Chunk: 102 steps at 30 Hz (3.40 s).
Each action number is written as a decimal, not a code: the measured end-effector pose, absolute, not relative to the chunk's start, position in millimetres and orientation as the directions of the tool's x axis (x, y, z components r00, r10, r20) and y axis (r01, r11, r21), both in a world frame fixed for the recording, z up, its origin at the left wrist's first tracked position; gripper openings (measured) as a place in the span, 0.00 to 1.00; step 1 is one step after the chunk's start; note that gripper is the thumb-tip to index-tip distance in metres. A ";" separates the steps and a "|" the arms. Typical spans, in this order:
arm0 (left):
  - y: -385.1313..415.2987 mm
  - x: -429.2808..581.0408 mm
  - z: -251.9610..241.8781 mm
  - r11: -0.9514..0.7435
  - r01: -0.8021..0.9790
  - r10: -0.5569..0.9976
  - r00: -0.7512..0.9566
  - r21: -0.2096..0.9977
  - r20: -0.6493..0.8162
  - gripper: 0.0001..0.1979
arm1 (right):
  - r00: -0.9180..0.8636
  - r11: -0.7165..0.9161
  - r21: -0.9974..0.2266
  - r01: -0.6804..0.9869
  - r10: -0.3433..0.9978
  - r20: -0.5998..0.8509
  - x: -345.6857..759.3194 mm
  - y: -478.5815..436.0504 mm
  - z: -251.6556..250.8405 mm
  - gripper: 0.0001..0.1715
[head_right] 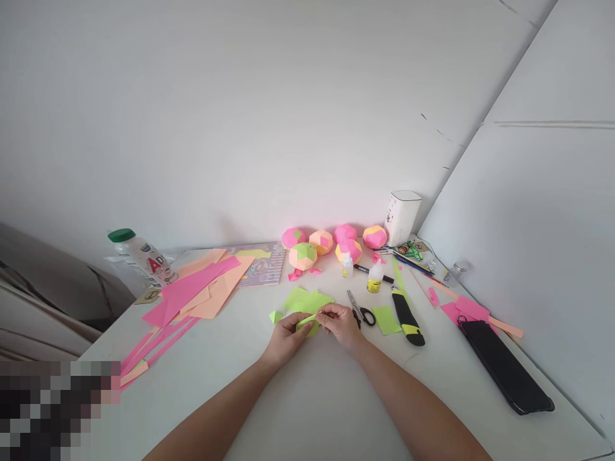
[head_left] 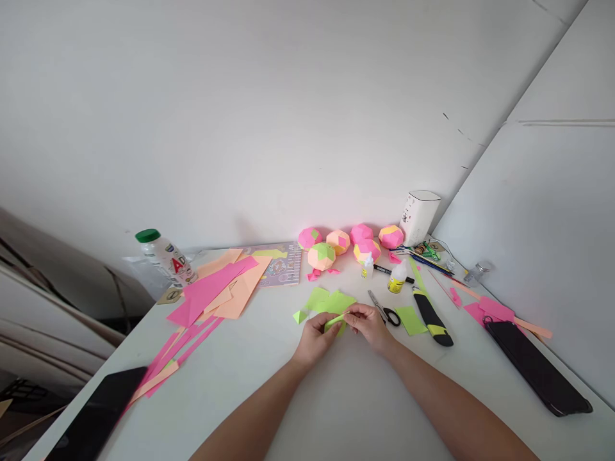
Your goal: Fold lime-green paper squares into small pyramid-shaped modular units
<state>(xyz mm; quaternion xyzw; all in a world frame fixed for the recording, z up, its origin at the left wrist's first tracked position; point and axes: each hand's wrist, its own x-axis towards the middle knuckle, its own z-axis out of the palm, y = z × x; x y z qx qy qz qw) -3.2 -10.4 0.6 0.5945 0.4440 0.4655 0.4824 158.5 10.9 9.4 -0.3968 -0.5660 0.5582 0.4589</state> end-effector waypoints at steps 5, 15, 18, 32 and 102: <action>-9.6 -2.9 0.2 -0.128 0.059 0.979 0.167 0.990 0.117 0.11 | -0.273 0.056 -0.996 -0.076 0.959 0.075 159.1 10.8 10.3 0.11; -8.7 -3.6 0.4 -0.117 0.020 0.977 0.180 0.993 0.112 0.11 | -0.270 0.042 -0.996 -0.080 0.961 0.063 159.7 11.9 9.5 0.12; -7.6 -3.2 -2.7 -0.075 -0.035 0.981 0.176 0.997 0.080 0.12 | -0.252 0.038 -0.996 -0.076 0.966 0.056 159.7 11.1 10.8 0.12; -6.3 -3.0 -6.0 0.017 -0.171 0.987 0.160 0.985 0.010 0.13 | -0.225 0.025 -0.990 -0.141 0.973 0.057 159.1 10.6 11.6 0.11; -5.2 -3.7 -2.3 -0.046 -0.102 0.999 0.019 0.994 0.048 0.10 | -0.238 0.044 -0.999 -0.011 0.970 0.045 154.9 10.5 -1.7 0.15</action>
